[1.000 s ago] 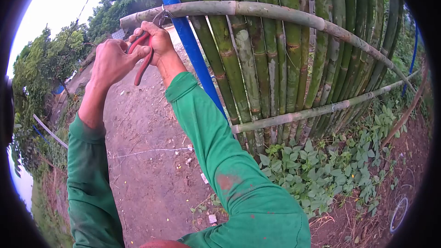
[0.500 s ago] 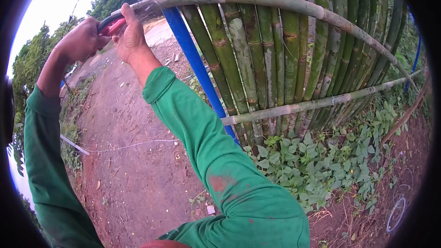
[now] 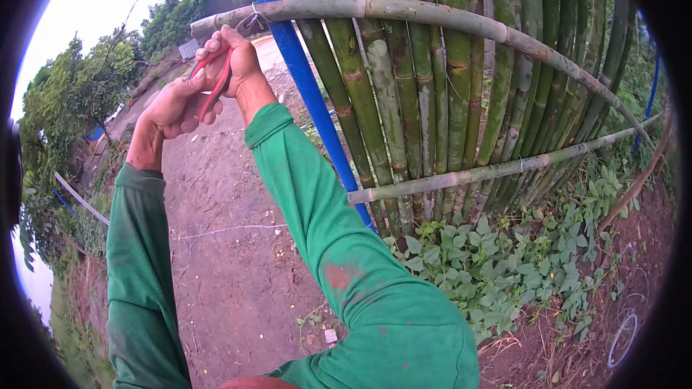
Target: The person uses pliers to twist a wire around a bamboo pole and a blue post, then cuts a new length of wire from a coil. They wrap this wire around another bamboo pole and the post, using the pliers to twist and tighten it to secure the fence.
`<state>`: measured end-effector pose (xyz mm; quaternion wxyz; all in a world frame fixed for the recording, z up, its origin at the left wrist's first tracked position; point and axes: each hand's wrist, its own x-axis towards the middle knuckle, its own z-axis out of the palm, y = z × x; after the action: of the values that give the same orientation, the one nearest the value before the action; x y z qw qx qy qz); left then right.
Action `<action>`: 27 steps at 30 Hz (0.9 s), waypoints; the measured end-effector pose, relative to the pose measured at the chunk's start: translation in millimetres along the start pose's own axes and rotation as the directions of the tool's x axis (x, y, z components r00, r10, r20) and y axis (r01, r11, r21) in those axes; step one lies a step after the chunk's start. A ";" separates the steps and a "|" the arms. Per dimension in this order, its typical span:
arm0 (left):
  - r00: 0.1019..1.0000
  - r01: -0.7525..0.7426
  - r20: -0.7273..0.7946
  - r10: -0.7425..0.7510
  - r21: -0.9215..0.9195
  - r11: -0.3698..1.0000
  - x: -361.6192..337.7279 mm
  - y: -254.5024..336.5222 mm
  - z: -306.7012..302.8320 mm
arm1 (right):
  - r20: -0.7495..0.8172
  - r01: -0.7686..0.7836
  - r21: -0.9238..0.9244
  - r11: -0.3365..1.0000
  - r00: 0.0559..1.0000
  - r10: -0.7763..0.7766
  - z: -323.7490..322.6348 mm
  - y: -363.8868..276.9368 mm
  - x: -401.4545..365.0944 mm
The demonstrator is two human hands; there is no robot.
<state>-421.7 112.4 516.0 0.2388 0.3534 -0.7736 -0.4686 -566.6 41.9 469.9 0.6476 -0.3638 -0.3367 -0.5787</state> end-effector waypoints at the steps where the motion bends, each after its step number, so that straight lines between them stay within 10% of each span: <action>1: 0.999 0.032 -0.014 -0.031 0.095 0.995 -3.0 11.2 -0.1 | -0.063 0.001 -0.029 1.000 0.998 -0.003 3.8 -0.7 -0.3; 4: 0.927 0.162 -0.284 0.245 0.893 0.420 -25.5 38.6 43.0 | -0.184 0.045 -0.070 0.997 0.981 -0.057 12.0 -0.1 -0.5; 5: 0.878 0.209 -0.235 0.416 0.972 0.107 -34.5 38.4 55.0 | -0.216 0.048 -0.077 0.996 0.974 -0.064 16.0 -1.5 3.0; 9: 0.586 0.484 -0.124 0.801 0.846 -0.223 -9.6 -2.8 56.1 | -0.443 0.013 -0.238 0.971 0.888 -0.121 24.9 5.2 20.9; 15: 0.824 0.240 -0.254 0.506 0.966 0.093 -2.8 16.2 28.4 | -0.617 0.013 -0.335 0.942 0.753 -0.230 43.1 9.7 11.3; 20: 0.825 0.101 -0.303 0.477 0.909 0.403 8.2 -8.8 50.0 | -0.428 -0.070 -0.486 0.871 0.888 -0.167 22.6 -7.7 -41.6; 21: 0.691 -0.058 -0.215 0.690 0.935 0.349 8.3 -18.5 58.8 | -0.390 -0.092 -0.462 0.882 0.914 -0.109 20.4 -14.1 -46.0; 27: 0.882 0.027 -0.433 0.185 0.439 0.898 3.6 -16.1 74.0 | -0.183 -0.114 -0.409 0.905 0.982 0.041 -10.5 -36.4 -33.6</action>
<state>-470.6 145.8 468.7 0.3514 0.4664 -0.7924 -0.1766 -606.1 47.5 438.7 0.6037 -0.4562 -0.1336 -0.6399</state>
